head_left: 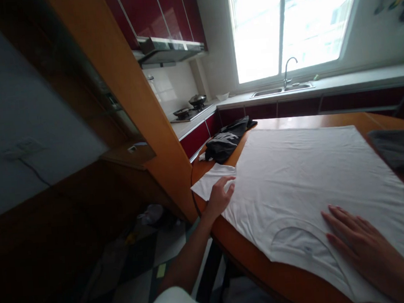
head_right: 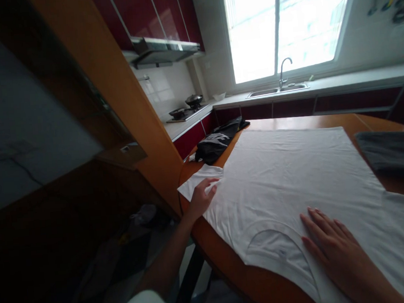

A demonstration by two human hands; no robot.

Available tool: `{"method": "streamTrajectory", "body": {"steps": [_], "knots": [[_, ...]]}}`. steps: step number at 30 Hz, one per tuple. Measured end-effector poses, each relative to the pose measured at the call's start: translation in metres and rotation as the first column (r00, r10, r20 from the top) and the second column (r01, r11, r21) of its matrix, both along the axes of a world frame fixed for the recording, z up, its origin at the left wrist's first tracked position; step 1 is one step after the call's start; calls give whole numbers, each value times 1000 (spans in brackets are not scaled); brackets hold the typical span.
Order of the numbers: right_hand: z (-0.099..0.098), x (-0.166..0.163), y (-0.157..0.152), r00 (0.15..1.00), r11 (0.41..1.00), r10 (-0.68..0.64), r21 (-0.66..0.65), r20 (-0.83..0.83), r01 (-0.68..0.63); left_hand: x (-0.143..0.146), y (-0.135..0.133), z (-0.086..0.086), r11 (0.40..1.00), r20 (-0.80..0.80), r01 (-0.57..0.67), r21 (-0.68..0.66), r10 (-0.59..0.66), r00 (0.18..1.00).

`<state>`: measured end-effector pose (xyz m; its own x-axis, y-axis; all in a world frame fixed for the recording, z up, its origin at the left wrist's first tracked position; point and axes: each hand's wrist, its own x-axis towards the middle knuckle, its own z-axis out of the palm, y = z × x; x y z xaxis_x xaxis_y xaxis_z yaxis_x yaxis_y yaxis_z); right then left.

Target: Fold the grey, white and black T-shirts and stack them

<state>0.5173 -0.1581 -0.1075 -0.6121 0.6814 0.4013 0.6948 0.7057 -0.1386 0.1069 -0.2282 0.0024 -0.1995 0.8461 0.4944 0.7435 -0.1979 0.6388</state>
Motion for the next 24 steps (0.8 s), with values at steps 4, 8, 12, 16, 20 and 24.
{"method": "streamTrajectory", "body": {"steps": [4,8,12,16,20,24], "knots": [[-9,2,2,999,1000,24,14,-37,-24,-26,18,-10,992,-42,-117,-37,115,992],[-15,3,3,997,1000,23,13,-70,-23,-33,26,-8,983,-116,-180,25,181,977],[-16,4,2,998,1000,25,-5,-62,-25,-52,22,-4,939,-155,-337,71,344,926],[-15,5,1,997,1000,24,0,-79,-24,-81,12,-11,807,-319,-590,-5,558,766],[-10,3,-2,998,1000,10,-3,-67,-10,-98,-1,-23,643,-504,-743,-185,587,633],[0,0,-5,1000,999,-8,-34,-30,7,-110,-8,-25,572,-542,-760,-310,551,635]]}}
